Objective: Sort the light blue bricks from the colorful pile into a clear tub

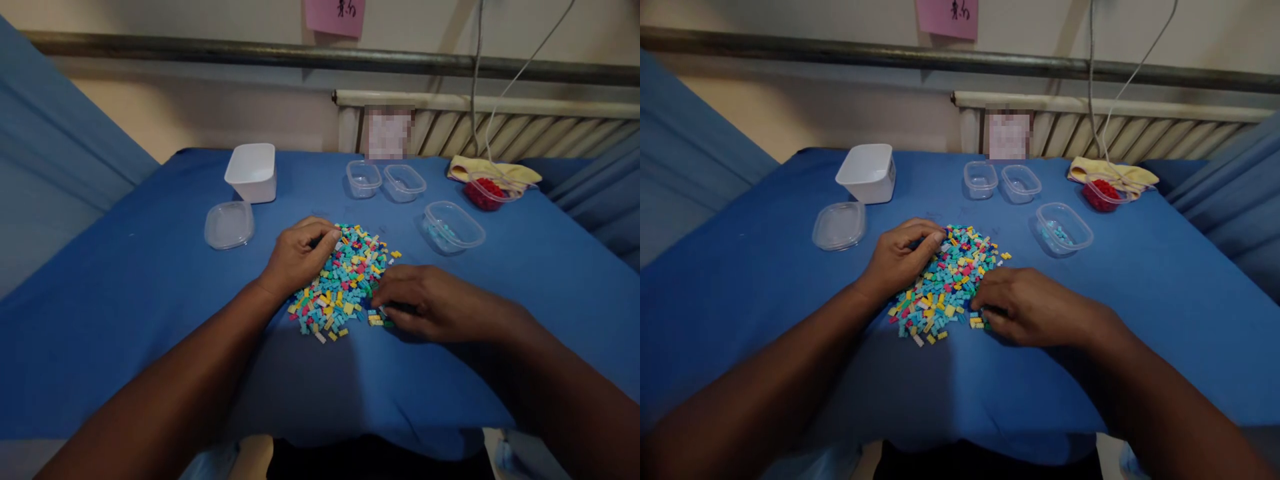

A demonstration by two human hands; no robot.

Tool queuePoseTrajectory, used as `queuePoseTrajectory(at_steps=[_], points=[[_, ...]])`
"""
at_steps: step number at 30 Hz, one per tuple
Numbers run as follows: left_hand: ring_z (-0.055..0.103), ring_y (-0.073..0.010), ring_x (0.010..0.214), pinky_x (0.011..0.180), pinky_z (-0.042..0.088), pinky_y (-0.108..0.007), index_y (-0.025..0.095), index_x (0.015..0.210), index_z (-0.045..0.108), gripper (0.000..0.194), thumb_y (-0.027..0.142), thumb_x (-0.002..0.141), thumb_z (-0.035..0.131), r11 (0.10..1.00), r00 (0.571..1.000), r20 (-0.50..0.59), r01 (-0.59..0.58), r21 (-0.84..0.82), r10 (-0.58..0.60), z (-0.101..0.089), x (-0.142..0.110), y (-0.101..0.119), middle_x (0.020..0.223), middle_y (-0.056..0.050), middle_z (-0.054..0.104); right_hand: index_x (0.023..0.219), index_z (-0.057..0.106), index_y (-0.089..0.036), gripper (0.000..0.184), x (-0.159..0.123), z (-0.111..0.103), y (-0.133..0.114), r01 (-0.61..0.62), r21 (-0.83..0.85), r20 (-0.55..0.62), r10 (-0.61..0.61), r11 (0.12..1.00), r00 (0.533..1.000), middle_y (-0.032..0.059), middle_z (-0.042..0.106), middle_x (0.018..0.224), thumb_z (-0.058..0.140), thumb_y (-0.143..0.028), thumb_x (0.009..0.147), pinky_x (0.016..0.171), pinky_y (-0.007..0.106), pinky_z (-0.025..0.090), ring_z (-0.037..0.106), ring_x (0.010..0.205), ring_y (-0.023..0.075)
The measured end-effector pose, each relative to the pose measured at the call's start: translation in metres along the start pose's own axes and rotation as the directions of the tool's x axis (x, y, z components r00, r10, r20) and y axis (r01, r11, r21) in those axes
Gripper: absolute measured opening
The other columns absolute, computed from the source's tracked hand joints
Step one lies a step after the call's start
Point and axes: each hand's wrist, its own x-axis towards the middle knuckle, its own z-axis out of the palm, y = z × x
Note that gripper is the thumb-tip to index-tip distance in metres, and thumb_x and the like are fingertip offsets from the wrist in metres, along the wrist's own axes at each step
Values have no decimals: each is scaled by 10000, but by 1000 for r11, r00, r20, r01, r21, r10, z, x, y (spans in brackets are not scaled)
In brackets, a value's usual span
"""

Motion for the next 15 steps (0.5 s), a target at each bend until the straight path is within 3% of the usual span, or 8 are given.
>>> queuePoseTrajectory(at_steps=[7,15], points=[[748,-206,948,905,577,-362,195,862,780,217,259,1051,694,1000,1000,11,1,-2,-1,0,0,1,984,-51,790,1100,780,-210,193,8,4,3,-88,-230,39,100,969,994,80,759,1037,607,-146,1045,821,325,494,684,917,211],[745,-209,952,911,575,-368,201,879,782,206,261,1052,688,1000,1000,9,-7,-16,7,1,-1,0,987,-53,790,1106,799,-219,205,9,5,-1,-82,-255,34,93,964,995,65,730,972,607,-161,1062,749,300,435,640,838,187]])
